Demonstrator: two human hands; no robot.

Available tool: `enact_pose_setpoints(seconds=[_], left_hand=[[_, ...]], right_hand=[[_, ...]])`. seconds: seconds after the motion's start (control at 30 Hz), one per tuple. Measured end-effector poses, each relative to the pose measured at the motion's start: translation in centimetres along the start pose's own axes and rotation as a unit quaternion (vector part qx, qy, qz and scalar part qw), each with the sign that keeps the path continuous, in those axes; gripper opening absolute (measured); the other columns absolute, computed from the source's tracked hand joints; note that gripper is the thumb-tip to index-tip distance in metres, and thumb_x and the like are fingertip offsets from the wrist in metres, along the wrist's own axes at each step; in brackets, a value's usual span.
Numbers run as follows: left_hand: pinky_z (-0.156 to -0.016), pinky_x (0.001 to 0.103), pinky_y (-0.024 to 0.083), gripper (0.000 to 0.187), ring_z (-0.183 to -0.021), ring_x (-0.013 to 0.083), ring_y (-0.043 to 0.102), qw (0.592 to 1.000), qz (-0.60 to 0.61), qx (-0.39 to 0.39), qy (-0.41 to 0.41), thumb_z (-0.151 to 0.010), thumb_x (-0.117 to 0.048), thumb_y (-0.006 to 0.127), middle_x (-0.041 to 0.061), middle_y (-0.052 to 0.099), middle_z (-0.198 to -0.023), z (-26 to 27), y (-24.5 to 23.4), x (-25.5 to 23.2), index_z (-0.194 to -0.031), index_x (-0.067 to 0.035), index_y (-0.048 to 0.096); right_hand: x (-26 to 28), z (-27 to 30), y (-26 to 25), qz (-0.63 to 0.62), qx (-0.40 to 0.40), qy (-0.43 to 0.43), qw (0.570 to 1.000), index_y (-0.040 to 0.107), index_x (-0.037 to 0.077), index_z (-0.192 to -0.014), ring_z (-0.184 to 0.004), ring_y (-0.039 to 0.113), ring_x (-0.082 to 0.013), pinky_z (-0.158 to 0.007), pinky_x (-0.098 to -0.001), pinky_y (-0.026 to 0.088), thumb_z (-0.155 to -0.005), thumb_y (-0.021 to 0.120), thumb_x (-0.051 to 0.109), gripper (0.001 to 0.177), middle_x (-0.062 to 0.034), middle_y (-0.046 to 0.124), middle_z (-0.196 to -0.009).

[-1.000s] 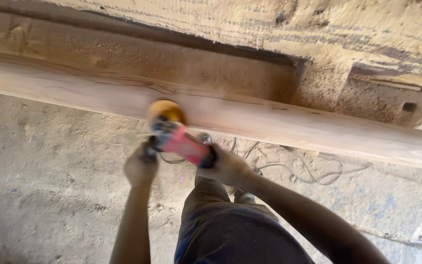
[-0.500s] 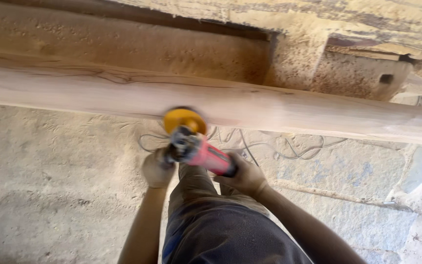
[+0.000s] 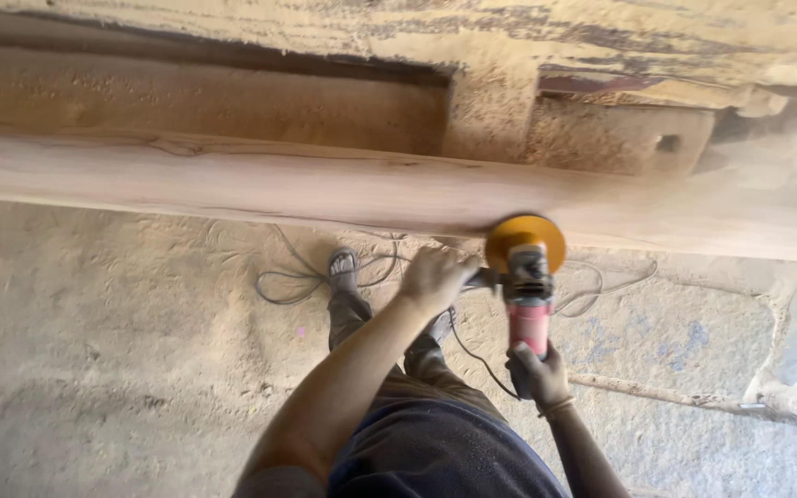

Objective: The person uses a handheld power sander to smooth the surface of a long, cylindrical wooden log. They move the tool back and forth along the length of the log, which is supported horizontally on a workbench. The person wears gloves and maintains a steady pace while sanding the wood.

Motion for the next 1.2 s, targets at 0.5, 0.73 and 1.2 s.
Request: enact_pose_setpoints(seconds=[0.5,0.73,1.2], left_hand=[[-0.048,0.032,0.050,0.029,-0.056,0.0165,0.058,0.969,0.001,-0.239,-0.067,-0.090,-0.031,0.073,0.006,0.066,-0.076,8.2,-4.1,4.7,-0.112,-0.015,0.063],[-0.046,0.030,0.043,0.021,-0.051,0.0140,0.055,0.929,-0.116,-0.253,-0.244,-0.093,-0.036,0.074,-0.002,0.065,-0.070,14.0,-10.3,13.1,-0.108,-0.022,0.070],[-0.050,0.034,0.054,0.014,-0.055,0.0181,0.063,0.994,0.002,-0.104,-0.025,-0.089,-0.015,0.071,0.007,0.065,-0.067,-2.5,-6.9,1.9,-0.102,-0.012,0.066]], right_hand=[[13.5,3.1,4.4,0.200,0.069,0.050,0.976,0.053,-0.002,-0.129,-0.070,0.069,-0.0148,-0.064,-0.0257,0.063,-0.086,0.072,0.041,0.064,-0.0119,0.073,-0.096],[23.9,2.9,15.1,0.299,0.184,0.033,0.936,0.063,0.001,-0.119,-0.078,0.074,-0.0178,-0.071,-0.0312,0.062,-0.079,0.070,0.061,0.072,-0.0109,0.076,-0.092],[18.6,3.3,-1.5,0.202,0.004,0.133,0.970,0.058,-0.001,-0.132,-0.068,0.071,-0.0280,-0.063,-0.0386,0.061,-0.080,0.059,0.065,0.084,-0.0196,0.074,-0.087]])
Point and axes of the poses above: each hand's wrist, its own z-axis away from the middle knuckle, its own y-axis out of the palm, x = y × z, the point moved 5 cm from there along -z, towards the middle knuckle
